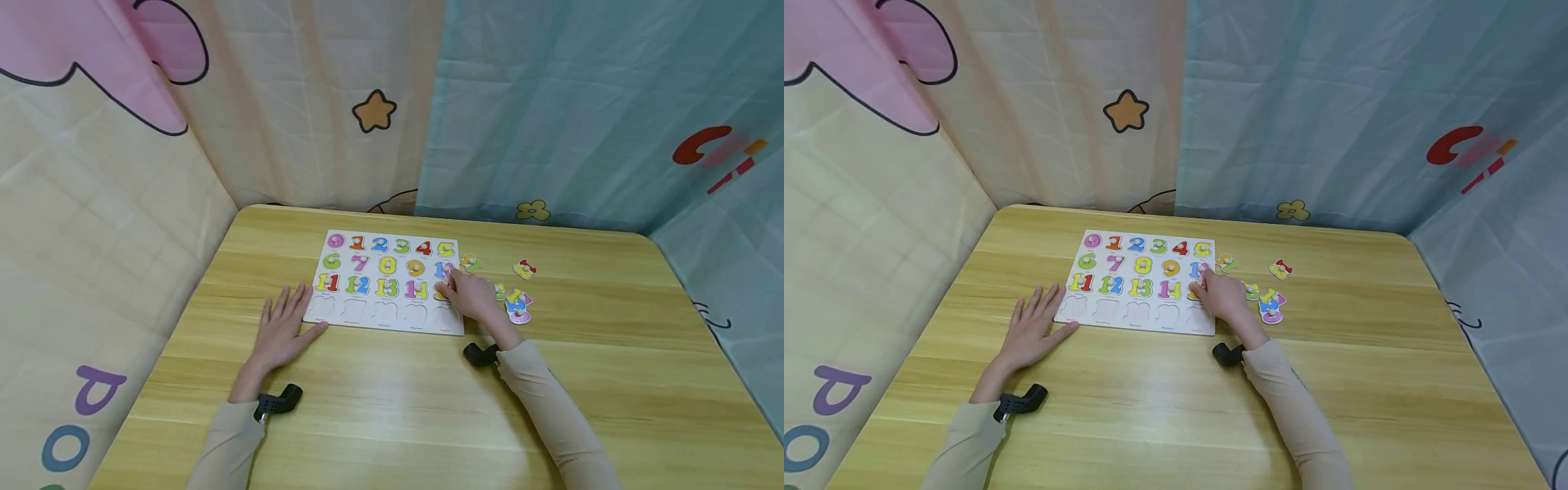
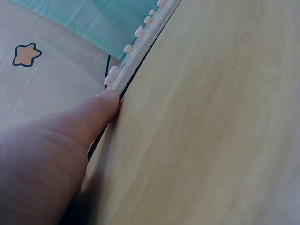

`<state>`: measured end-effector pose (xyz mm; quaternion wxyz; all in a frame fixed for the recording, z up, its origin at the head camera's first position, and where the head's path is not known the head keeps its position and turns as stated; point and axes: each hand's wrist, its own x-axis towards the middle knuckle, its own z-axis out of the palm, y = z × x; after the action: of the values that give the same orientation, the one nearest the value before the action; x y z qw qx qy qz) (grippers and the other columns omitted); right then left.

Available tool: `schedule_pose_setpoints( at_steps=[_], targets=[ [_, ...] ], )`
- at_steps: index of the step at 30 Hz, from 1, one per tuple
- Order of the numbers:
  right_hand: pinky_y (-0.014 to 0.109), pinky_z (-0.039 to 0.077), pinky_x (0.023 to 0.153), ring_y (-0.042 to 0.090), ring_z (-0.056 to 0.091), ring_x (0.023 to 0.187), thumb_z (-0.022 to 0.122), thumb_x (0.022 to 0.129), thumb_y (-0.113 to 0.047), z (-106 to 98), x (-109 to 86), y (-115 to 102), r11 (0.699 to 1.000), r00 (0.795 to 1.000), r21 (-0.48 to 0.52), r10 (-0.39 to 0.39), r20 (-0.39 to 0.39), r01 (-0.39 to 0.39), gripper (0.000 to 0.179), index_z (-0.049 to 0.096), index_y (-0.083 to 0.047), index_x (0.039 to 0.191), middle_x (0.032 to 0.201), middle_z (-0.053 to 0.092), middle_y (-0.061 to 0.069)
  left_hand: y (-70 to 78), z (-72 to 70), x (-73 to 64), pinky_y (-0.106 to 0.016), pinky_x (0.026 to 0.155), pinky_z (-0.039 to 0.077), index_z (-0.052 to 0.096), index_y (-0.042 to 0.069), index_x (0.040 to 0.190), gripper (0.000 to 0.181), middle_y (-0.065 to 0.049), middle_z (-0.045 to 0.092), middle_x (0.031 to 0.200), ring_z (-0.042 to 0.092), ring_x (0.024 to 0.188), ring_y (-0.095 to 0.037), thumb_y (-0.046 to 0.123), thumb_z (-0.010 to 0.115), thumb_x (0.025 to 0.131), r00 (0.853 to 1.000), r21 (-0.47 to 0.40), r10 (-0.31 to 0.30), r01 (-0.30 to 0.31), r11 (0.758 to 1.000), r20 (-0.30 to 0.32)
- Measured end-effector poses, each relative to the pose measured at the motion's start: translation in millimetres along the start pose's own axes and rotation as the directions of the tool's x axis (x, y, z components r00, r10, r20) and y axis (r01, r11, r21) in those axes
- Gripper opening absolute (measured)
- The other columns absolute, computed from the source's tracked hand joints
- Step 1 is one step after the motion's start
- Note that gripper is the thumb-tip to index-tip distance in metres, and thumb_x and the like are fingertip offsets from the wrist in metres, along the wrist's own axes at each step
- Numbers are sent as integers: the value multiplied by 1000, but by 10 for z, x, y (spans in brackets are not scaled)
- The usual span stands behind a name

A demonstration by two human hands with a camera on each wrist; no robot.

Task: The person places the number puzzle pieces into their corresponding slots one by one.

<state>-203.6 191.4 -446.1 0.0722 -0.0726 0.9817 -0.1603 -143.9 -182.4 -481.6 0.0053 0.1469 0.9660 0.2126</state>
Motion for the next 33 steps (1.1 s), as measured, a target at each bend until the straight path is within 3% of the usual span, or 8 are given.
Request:
schedule_pose_setpoints(
  at_steps=[22,29,33],
  targets=[
    [30,29,48,19,44,52,59,93,-42,3,42,67,998,998,28,-55,37,54,37,50,-12,75,59,46,2,-2,-6,5,-55,108,-8,15,8,152,81,-14,14,156,-1,142,-37,55,45,94,1000,-3,3,-3,1000,7],
    [29,30,50,17,43,52,55,95,-44,-112,131,141,994,986,73,-90,143,81,38,52,-11,75,60,47,1,-9,-6,16,-54,109,-9,13,9,153,82,-13,12,157,-2,142,-36,56,45,94,999,-1,-1,1,1000,37],
    [30,30,51,18,41,54,54,95,-44,-260,265,237,993,994,104,-73,81,64,36,54,-10,85,61,45,3,-13,-5,31,-54,108,-9,13,9,153,82,-13,11,157,-3,142,-36,57,44,94,999,-13,-5,6,1000,37]
  ],
)
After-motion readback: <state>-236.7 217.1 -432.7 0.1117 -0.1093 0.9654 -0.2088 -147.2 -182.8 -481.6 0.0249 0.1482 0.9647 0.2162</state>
